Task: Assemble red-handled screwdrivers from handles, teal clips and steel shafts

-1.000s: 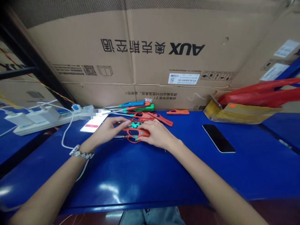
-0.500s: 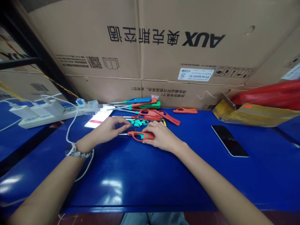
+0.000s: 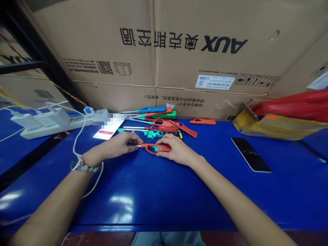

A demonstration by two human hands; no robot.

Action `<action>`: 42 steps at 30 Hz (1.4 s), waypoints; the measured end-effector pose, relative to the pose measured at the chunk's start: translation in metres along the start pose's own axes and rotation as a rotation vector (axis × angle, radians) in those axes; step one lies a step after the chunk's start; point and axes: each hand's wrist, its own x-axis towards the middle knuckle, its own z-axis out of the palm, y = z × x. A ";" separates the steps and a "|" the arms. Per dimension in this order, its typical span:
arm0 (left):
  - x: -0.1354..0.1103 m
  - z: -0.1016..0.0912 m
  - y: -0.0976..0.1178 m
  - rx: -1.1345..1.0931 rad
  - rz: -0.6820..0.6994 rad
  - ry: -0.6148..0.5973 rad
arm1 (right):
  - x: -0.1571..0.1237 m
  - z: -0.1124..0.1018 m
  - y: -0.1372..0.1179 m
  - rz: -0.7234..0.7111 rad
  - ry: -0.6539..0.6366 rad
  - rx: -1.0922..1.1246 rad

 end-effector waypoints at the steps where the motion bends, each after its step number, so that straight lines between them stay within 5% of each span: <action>1: 0.000 0.001 -0.001 -0.010 -0.001 0.005 | 0.000 0.000 0.000 0.000 0.000 0.012; 18: 0.003 0.004 -0.007 -0.070 0.049 0.037 | -0.003 0.007 -0.002 -0.030 0.112 0.016; 29: 0.002 0.006 -0.002 -0.077 0.050 0.036 | -0.004 0.008 -0.003 -0.035 0.104 -0.088; 36: 0.007 0.013 0.014 0.026 0.172 0.078 | -0.002 0.009 -0.005 0.035 0.093 -0.074; 42: 0.013 0.017 0.008 -0.085 0.110 0.026 | -0.001 0.012 -0.010 0.051 0.085 -0.050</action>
